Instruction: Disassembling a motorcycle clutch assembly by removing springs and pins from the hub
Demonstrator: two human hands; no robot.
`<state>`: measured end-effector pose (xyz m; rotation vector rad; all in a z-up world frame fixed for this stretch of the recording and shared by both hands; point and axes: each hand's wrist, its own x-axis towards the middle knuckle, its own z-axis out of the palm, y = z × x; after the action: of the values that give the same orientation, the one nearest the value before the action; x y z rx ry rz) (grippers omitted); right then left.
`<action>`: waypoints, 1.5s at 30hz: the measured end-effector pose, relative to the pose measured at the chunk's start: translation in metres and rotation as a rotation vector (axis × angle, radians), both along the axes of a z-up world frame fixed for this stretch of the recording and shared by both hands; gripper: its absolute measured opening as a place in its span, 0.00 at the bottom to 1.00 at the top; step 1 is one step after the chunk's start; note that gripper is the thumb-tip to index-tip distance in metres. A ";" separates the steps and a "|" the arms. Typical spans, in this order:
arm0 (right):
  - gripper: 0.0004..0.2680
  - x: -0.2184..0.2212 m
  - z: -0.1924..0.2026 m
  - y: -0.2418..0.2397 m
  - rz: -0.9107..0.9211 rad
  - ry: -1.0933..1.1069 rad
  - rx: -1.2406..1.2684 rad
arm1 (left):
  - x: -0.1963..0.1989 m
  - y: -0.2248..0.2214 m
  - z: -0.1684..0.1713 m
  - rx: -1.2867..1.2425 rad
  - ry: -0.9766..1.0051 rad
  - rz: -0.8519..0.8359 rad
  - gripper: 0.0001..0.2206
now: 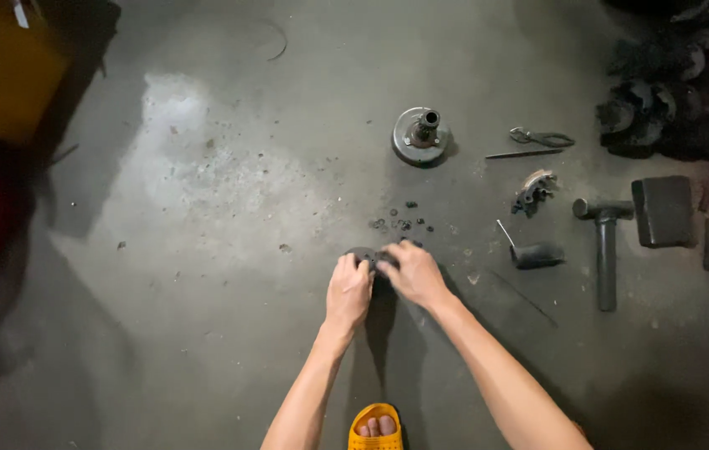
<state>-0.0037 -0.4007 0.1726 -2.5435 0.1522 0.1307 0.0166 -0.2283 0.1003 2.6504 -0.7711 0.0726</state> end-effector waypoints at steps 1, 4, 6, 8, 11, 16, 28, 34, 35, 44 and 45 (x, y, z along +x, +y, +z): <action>0.07 -0.006 -0.005 0.001 0.106 0.033 -0.011 | 0.003 -0.002 -0.009 -0.025 -0.016 -0.069 0.09; 0.03 -0.020 -0.020 0.007 0.145 -0.049 -0.036 | 0.015 0.002 0.058 -0.060 -0.066 -0.134 0.08; 0.04 -0.021 -0.023 0.014 0.202 -0.071 -0.038 | 0.020 0.005 0.051 -0.058 -0.043 -0.104 0.14; 0.06 -0.021 -0.027 0.018 0.259 -0.086 -0.040 | 0.021 0.007 0.042 -0.056 -0.013 -0.074 0.19; 0.03 -0.018 -0.033 0.019 0.332 -0.133 -0.127 | 0.025 0.009 0.029 0.044 -0.051 -0.115 0.19; 0.04 -0.014 -0.032 0.019 0.354 -0.075 -0.120 | 0.034 0.012 0.032 0.067 -0.093 -0.162 0.19; 0.12 0.027 0.011 0.042 0.294 -0.009 -0.173 | -0.006 0.041 0.095 -0.372 0.068 0.315 0.16; 0.07 0.047 0.031 0.033 0.395 -0.061 0.023 | -0.007 0.055 0.043 -0.885 0.582 0.695 0.22; 0.07 0.043 0.076 0.015 0.373 -0.061 0.017 | 0.000 0.025 0.097 -0.882 0.592 0.674 0.22; 0.12 -0.036 0.170 -0.181 -0.020 0.173 0.854 | -0.006 -0.124 0.199 -1.201 1.295 0.402 0.19; 0.10 -0.050 0.162 -0.201 -0.088 0.203 1.047 | -0.008 -0.149 0.222 -1.083 1.368 0.393 0.17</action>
<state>-0.0538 -0.6018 0.3347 -1.4759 0.2050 0.3327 0.0082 -0.3777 0.3219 1.2440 0.2538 -0.8484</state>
